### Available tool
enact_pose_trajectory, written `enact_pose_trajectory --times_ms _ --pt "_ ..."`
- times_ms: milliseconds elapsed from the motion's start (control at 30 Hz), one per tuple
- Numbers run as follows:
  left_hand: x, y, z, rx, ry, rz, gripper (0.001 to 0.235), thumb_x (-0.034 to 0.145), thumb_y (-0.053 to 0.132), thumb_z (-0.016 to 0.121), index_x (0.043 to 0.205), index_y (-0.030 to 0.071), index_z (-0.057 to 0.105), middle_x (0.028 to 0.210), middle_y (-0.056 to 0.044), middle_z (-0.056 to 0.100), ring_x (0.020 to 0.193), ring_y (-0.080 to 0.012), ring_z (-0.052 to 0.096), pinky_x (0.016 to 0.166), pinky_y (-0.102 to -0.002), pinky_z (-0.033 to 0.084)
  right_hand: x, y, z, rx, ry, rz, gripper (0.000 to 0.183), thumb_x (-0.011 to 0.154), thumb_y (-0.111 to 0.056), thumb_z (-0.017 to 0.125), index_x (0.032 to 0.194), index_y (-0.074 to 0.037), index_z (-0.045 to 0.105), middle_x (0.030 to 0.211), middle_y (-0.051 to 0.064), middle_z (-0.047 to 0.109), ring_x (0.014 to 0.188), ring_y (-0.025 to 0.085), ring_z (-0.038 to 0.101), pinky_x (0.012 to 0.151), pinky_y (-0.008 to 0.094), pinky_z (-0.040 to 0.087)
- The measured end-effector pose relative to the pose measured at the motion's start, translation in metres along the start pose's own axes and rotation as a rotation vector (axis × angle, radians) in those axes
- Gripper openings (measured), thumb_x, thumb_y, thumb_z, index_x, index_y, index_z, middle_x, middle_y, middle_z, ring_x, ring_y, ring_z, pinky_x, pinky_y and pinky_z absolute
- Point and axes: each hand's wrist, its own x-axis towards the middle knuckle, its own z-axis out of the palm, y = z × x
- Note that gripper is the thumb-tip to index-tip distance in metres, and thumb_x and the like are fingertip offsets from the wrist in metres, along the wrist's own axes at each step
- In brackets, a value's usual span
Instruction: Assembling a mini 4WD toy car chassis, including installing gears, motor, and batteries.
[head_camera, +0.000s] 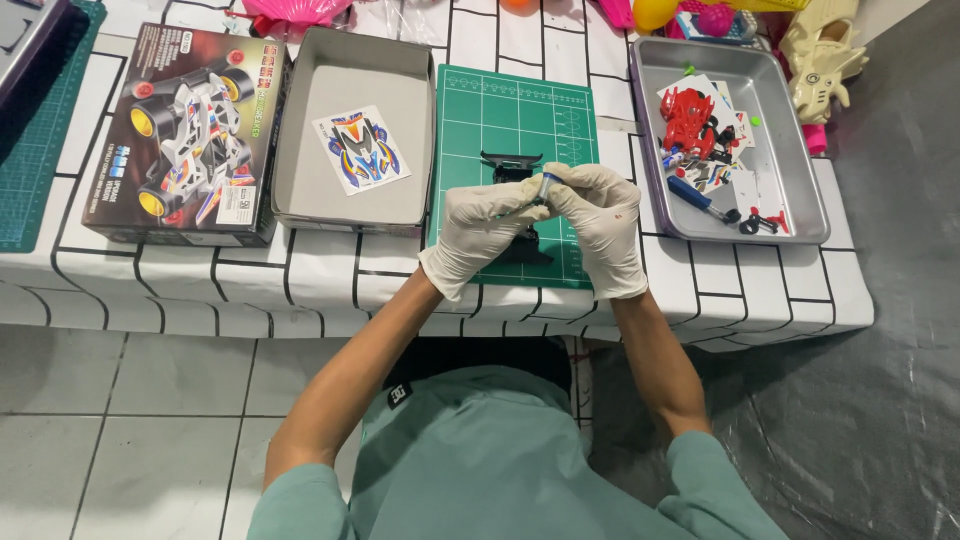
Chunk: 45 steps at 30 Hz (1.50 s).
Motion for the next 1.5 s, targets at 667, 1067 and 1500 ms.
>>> enact_pose_trajectory --times_ms 667,1067,1500 --pt "0.002 -0.008 0.009 0.014 -0.051 0.129 0.024 0.077 0.004 0.092 0.099 0.006 0.082 0.1 -0.015 0.08 0.097 -0.0274 0.078 0.088 -0.034 0.062 0.005 0.001 -0.01 0.039 0.037 0.045 0.022 0.085 0.0 0.085 0.104 0.004 0.073 0.088 0.021 0.074 0.076 0.023 0.077 0.06 0.034 0.065" --pt "0.001 -0.01 0.005 -0.016 -0.025 0.086 0.026 0.077 0.0 0.091 0.1 0.007 0.082 0.095 -0.015 0.08 0.093 -0.0259 0.078 0.084 -0.031 0.061 0.003 0.007 -0.008 0.02 0.022 0.024 0.018 0.087 0.005 0.082 0.102 0.005 0.072 0.087 0.019 0.074 0.076 0.019 0.075 0.061 0.032 0.064" --pt "0.0 -0.005 -0.001 0.005 -0.086 -0.204 0.047 0.085 0.003 0.085 0.129 0.011 0.071 0.104 -0.014 0.08 0.099 -0.0227 0.077 0.088 -0.032 0.062 0.002 -0.014 -0.01 -0.001 -0.041 -0.01 0.031 0.086 0.01 0.079 0.114 0.001 0.07 0.101 0.02 0.075 0.092 0.02 0.075 0.077 0.031 0.064"
